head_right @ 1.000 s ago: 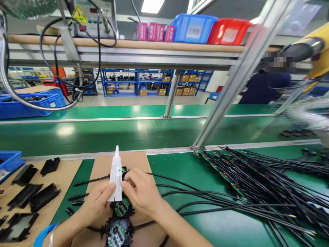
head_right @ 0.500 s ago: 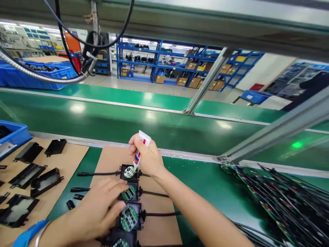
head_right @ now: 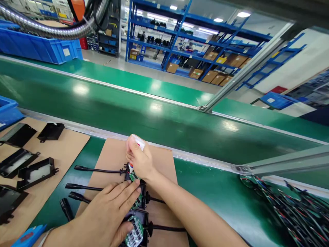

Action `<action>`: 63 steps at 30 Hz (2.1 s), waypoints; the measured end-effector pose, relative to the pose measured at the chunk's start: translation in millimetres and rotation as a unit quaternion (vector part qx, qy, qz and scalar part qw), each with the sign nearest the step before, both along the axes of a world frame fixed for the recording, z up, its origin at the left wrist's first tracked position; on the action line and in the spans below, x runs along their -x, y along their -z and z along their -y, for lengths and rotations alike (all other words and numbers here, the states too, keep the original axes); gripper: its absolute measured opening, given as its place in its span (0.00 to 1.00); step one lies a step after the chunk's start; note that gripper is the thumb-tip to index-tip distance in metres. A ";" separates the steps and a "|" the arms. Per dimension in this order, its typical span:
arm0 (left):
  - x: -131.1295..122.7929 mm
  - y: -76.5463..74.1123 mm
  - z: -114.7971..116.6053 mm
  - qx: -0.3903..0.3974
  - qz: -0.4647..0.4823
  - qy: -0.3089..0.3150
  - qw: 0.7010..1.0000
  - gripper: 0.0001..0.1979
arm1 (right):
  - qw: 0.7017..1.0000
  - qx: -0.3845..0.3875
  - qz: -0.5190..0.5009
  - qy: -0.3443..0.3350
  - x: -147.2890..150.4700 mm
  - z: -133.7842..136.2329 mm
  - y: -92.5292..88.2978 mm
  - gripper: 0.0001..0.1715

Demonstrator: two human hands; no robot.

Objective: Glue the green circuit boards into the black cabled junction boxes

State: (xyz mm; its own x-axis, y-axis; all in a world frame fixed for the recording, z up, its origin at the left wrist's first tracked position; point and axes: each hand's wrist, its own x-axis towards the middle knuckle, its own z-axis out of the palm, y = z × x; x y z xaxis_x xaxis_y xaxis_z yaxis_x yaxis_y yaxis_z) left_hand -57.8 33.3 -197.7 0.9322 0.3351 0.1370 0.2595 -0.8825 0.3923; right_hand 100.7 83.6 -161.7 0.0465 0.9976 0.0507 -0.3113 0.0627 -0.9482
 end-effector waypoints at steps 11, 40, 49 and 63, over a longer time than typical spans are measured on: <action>4.2 5.0 2.3 0.005 0.012 -0.001 1.000 0.29 | 1.000 -0.014 0.023 -0.002 -0.4 1.9 0.8 0.26; 11.2 0.7 1.9 -0.025 -0.020 0.003 0.999 0.27 | 0.996 -0.043 0.072 0.019 -19.2 27.9 -8.1 0.24; 11.8 1.1 2.7 -0.035 -0.023 0.008 0.999 0.28 | 0.996 -0.064 0.064 0.026 -21.9 19.6 -5.7 0.24; 15.0 -11.3 4.8 -0.089 0.039 -0.027 0.995 0.24 | 0.995 -0.100 -0.012 0.027 -26.7 27.9 -15.5 0.22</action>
